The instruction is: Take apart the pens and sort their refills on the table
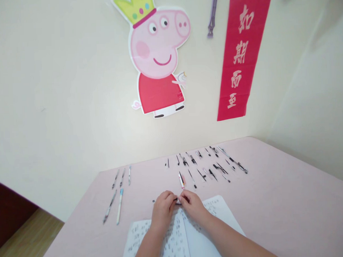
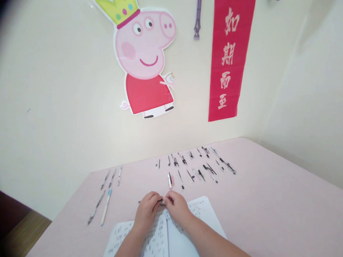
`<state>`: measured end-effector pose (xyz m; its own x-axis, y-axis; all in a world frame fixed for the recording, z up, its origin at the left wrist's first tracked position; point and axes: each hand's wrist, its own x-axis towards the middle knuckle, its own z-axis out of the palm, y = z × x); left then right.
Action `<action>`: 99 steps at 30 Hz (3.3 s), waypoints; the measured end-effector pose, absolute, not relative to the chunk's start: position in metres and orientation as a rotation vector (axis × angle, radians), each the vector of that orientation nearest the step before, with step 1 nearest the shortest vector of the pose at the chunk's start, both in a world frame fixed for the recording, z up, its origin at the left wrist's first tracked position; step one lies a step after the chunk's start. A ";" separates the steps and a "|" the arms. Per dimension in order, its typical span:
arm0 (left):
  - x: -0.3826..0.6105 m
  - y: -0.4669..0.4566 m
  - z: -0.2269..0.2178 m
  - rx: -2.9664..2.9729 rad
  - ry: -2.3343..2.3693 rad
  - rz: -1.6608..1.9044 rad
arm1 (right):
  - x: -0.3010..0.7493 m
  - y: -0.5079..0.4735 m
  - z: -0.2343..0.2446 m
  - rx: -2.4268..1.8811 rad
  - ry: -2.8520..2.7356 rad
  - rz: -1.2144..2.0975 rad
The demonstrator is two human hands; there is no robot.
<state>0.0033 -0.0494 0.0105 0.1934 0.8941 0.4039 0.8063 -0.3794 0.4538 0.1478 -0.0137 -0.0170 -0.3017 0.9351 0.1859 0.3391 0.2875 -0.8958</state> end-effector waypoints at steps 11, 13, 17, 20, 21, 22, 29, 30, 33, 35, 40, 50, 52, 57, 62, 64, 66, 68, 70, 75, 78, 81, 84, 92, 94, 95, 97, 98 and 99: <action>0.003 -0.049 0.009 2.299 1.690 0.965 | 0.147 -0.015 -0.013 -1.128 -1.711 1.069; 0.002 -0.049 0.009 2.302 1.686 0.966 | 0.146 -0.015 -0.013 -1.127 -1.691 1.078; 0.001 -0.047 0.008 2.313 1.686 0.981 | 0.147 -0.014 -0.014 -1.119 -1.694 1.087; 0.001 -0.046 0.006 2.331 1.680 0.981 | 0.148 -0.013 -0.016 -1.122 -1.740 1.041; 0.001 -0.046 0.006 2.340 1.674 0.978 | 0.148 -0.013 -0.017 -1.131 -1.757 1.023; 0.001 -0.046 0.005 2.348 1.667 0.975 | 0.148 -0.013 -0.017 -1.142 -1.773 1.010; 0.001 -0.048 0.006 2.328 1.660 0.972 | 0.148 -0.014 -0.017 -1.165 -1.826 0.961; 0.001 -0.048 0.006 2.320 1.663 0.970 | 0.148 -0.014 -0.016 -1.160 -1.814 0.962; 0.001 -0.047 0.006 2.302 1.673 0.958 | 0.147 -0.014 -0.016 -1.133 -1.778 0.982; 0.000 -0.047 0.006 2.303 1.682 0.945 | 0.147 -0.015 -0.015 -1.122 -1.756 1.010; 0.002 -0.047 0.008 2.373 1.712 0.934 | 0.148 -0.016 -0.011 -1.095 -1.768 1.001; 0.006 -0.049 0.011 2.458 1.753 0.864 | 0.147 -0.017 -0.015 -1.204 -1.894 0.870; 0.004 -0.048 0.011 2.459 1.750 0.864 | 0.147 -0.016 -0.015 -1.184 -1.850 0.907; 0.001 -0.047 0.009 2.429 1.777 0.861 | 0.147 -0.013 -0.020 -1.133 -1.720 1.000; -0.002 -0.045 0.003 2.392 1.783 0.903 | 0.147 -0.009 -0.024 -1.131 -1.658 1.043; -0.003 -0.044 0.002 2.370 1.785 0.921 | 0.147 -0.010 -0.023 -1.136 -1.640 1.047; -0.003 -0.044 0.001 2.345 1.786 0.942 | 0.147 -0.010 -0.020 -1.138 -1.615 1.047; -0.003 -0.044 0.002 2.326 1.789 0.960 | 0.148 -0.009 -0.019 -1.135 -1.586 1.041; -0.003 -0.045 0.002 2.311 1.797 0.966 | 0.149 -0.009 -0.018 -1.128 -1.560 1.040; -0.003 -0.045 0.004 2.278 1.806 0.998 | 0.151 -0.007 -0.021 -1.131 -1.513 1.062; -0.003 -0.045 0.005 2.286 1.815 1.006 | 0.151 -0.007 -0.020 -1.120 -1.514 1.055; -0.003 -0.045 0.005 2.333 1.841 1.003 | 0.150 -0.010 -0.017 -1.093 -1.555 0.966; -0.003 -0.044 0.005 2.382 1.871 1.007 | 0.151 -0.015 -0.011 -1.058 -1.666 0.853; -0.002 -0.046 0.007 2.512 1.809 1.084 | 0.152 -0.024 0.001 -1.150 -1.865 0.698; -0.001 -0.047 0.009 2.543 1.780 1.091 | 0.152 -0.024 0.002 -1.173 -1.889 0.695; 0.000 -0.047 0.009 2.557 1.768 1.093 | 0.152 -0.024 0.002 -1.182 -1.898 0.693; 0.000 -0.046 0.010 2.574 1.762 1.095 | 0.152 -0.024 0.002 -1.189 -1.910 0.684; -0.001 -0.046 0.010 2.577 1.766 1.104 | 0.152 -0.024 0.001 -1.190 -1.913 0.677; -0.001 -0.045 0.009 2.575 1.772 1.117 | 0.152 -0.023 0.001 -1.191 -1.912 0.671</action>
<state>-0.0015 -0.0454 0.0091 0.2097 0.7624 0.6122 0.8813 -0.4186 0.2194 0.1525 -0.0233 0.0010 -0.2656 0.9050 0.3323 0.4985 0.4239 -0.7562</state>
